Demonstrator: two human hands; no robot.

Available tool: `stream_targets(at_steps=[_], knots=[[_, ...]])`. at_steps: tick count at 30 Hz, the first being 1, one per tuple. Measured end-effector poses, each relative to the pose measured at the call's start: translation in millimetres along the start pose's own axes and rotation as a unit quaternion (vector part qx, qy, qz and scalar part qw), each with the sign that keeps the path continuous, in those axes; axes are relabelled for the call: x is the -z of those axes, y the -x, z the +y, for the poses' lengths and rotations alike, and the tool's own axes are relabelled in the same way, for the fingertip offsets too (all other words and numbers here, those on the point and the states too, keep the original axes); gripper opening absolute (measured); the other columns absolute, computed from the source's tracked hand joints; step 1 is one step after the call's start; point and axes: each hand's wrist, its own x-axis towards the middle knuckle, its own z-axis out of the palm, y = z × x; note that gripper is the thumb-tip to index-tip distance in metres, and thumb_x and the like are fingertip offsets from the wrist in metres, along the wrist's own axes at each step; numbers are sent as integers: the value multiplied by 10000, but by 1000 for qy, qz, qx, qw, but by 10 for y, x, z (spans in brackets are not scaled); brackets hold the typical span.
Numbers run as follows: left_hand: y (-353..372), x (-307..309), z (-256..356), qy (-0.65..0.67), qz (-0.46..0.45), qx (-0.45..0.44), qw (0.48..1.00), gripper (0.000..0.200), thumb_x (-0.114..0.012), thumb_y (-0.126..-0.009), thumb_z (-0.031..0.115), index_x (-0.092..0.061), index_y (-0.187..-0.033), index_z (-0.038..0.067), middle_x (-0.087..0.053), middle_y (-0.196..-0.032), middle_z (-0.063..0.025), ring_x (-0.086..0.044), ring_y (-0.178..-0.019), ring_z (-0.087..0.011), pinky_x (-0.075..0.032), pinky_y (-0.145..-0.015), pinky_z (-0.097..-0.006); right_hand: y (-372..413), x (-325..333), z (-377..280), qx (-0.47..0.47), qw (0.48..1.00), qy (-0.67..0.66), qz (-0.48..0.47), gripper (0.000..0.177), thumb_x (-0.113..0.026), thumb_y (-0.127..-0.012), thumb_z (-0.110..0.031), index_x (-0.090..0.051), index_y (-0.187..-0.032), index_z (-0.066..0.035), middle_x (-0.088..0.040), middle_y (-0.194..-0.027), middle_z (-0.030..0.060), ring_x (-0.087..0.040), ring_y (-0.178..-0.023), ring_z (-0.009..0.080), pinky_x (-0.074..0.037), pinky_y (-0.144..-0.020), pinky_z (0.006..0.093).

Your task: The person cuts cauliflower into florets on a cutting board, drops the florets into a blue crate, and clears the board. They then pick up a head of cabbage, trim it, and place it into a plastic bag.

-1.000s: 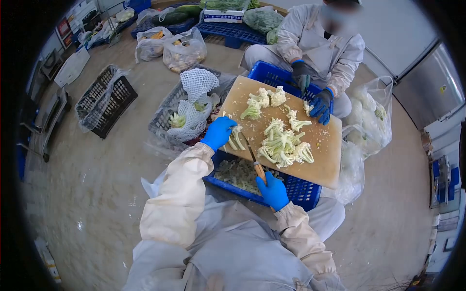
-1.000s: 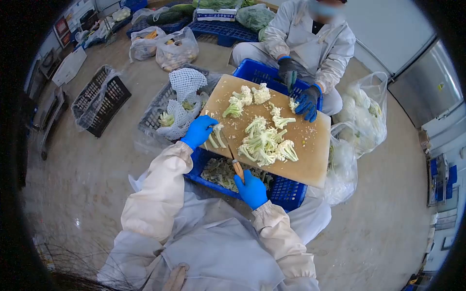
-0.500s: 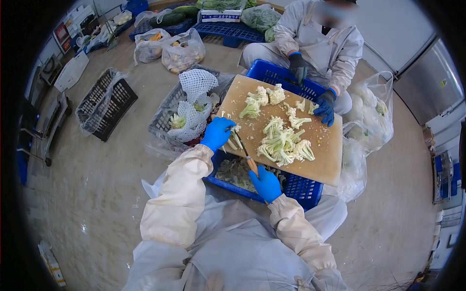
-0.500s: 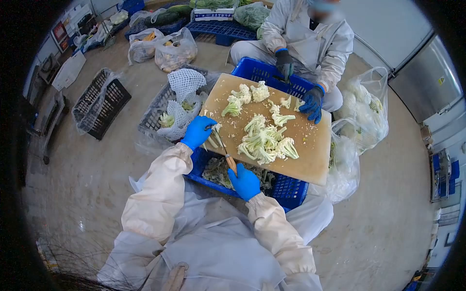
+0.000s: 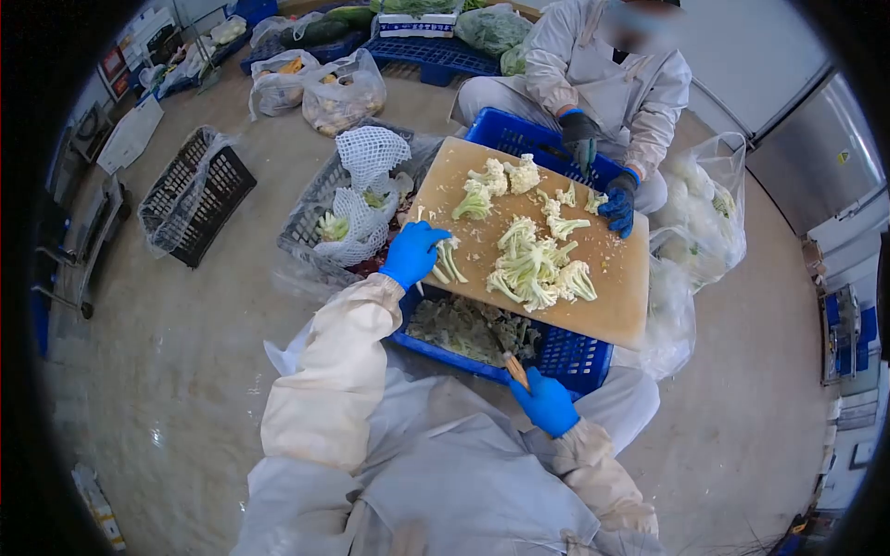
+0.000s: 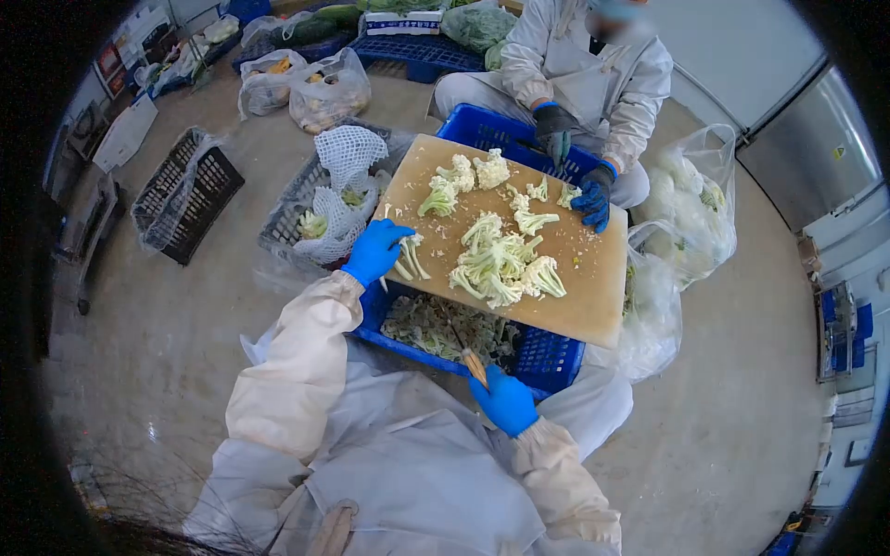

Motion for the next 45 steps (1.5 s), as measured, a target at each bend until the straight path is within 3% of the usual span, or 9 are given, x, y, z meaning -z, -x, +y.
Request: stream_targets(at_steps=[3, 6, 14, 20, 24, 27, 34, 42, 45], knots=[[12, 142, 121, 157, -194, -46, 967, 271, -594, -716, 65, -649, -973, 133, -565, -800, -105, -526, -784, -286, -428, -704, -382, 251, 83, 151, -49, 992, -105, 46, 306, -584, -841, -298, -476, -804, -13, -535, -589, 228, -551, -538, 400, -400, -451, 449], [-52, 137, 384, 87, -55, -108, 989, 249, -636, -743, 147, -638, -989, 111, -607, -839, -112, -568, -790, -277, -454, -699, -368, 320, 173, 186, -72, 987, -101, 100, 300, -585, -845, -292, -476, -808, -15, -533, -577, 220, -548, -520, 390, -396, -442, 436], [2, -477, 691, 279, -111, 88, 950, 209, -665, -704, 149, -628, -884, 52, -634, -769, -114, -622, -700, -250, -488, -659, -341, 144, 91, 170, -73, 986, -99, 115, 282, -584, -843, -275, -469, -826, -18, -543, -585, 222, -555, -529, 391, -395, -443, 451], [-112, 7, 238, 292, -224, 16, 930, 88, -627, -738, 67, -641, -807, 14, -646, -756, -102, -600, -681, -136, -479, -641, -287, -34, 30, 150, -58, 992, -64, 95, 307, -567, -845, -316, -465, -812, -28, -549, -586, 222, -561, -535, 386, -414, -450, 458], [-258, 0, 140, 205, -74, 138, 966, 188, -600, -757, 51, -643, -939, 41, -645, -922, -109, -617, -801, -217, -476, -719, -316, 37, 99, 82, 9, 996, 21, 81, 299, -574, -836, -326, -480, -822, -43, -555, -579, 205, -565, -517, 370, -428, -452, 457], [-534, -130, 104, 51, 107, -12, 993, 351, -539, -732, 5, -612, -1054, 124, -565, -1145, -111, -558, -952, -308, -453, -809, -373, 91, 199, 15, 78, 995, 38, 48, 292, -577, -832, -326, -487, -823, -47, -554, -572, 187, -563, -505, 364, -430, -446, 451], [-880, -241, 57, 13, -52, -106, 993, 493, -491, -705, -81, -565, -1131, 156, -501, -1192, -101, -505, -1053, -338, -422, -904, -393, -59, 216, 2, 61, 991, 35, 110, 291, -591, -824, -310, -481, -815, -41, -545, -569, 189, -557, -513, 372, -423, -443, 449], [-251, -212, -171, 287, 8, 188, 939, 300, -600, -777, -20, -565, -1064, 60, -550, -944, -91, -587, -792, -191, -542, -654, -295, -672, -225, -193, -10, 980, -168, 102, 303, -557, -847, -329, -472, -844, -38, -552, -608, 233, -551, -573, 428, -408, -481, 496], [-144, -186, -64, 310, 52, 186, 931, 249, -601, -788, -1, -595, -1033, 47, -553, -899, -91, -587, -739, -170, -552, -578, -277, -785, -289, -340, 0, 983, -157, 97, 313, -547, -852, -338, -466, -847, -36, -558, -621, 237, -554, -585, 429, -409, -491, 502]])
